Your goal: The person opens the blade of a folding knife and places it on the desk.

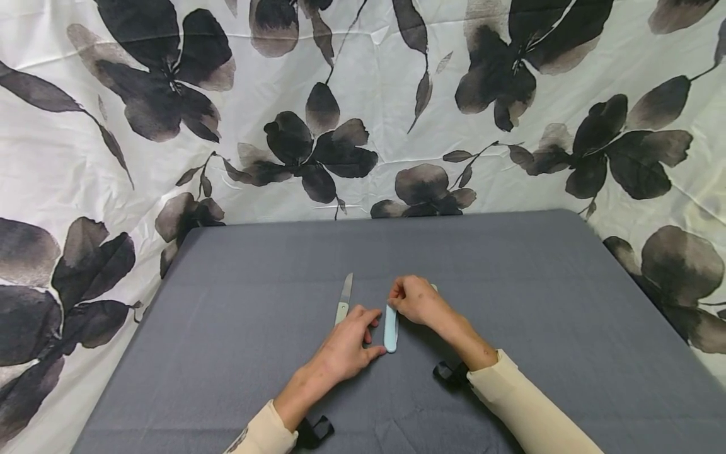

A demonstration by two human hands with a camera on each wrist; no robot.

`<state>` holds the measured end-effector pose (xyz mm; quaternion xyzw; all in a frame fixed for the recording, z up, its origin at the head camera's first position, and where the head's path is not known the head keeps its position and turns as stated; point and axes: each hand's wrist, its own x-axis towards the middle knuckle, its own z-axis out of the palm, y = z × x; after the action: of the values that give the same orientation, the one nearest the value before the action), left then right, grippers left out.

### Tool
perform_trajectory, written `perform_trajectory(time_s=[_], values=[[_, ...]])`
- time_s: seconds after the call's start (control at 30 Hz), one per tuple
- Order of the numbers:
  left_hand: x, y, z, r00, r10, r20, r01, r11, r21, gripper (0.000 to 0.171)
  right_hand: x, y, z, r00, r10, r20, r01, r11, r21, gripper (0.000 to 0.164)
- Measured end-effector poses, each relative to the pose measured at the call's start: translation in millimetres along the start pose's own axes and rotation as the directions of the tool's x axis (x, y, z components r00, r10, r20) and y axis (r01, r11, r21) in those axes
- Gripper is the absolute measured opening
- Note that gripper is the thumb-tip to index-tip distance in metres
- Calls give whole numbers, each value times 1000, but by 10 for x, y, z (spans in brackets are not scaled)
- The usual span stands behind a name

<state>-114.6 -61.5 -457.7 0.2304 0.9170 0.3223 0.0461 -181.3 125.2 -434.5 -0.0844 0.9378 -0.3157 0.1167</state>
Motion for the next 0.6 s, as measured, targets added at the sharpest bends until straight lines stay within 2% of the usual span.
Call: perform_trajectory(time_s=[0.17,0.43,0.6], values=[[2,18,6,999,-13,36,14,1000,-7,65,-2,5,9,1000,9,1,-9,1000,15,11],[15,33,3,998,-26,60,26,1000,7,65,-9,-1,8,1000,7,0,-7,1000,12,11],[14,26,-13,998,-20,64,21,1000,-9,64,-9,28,-8,999,-35,-4,35,998,48,10]])
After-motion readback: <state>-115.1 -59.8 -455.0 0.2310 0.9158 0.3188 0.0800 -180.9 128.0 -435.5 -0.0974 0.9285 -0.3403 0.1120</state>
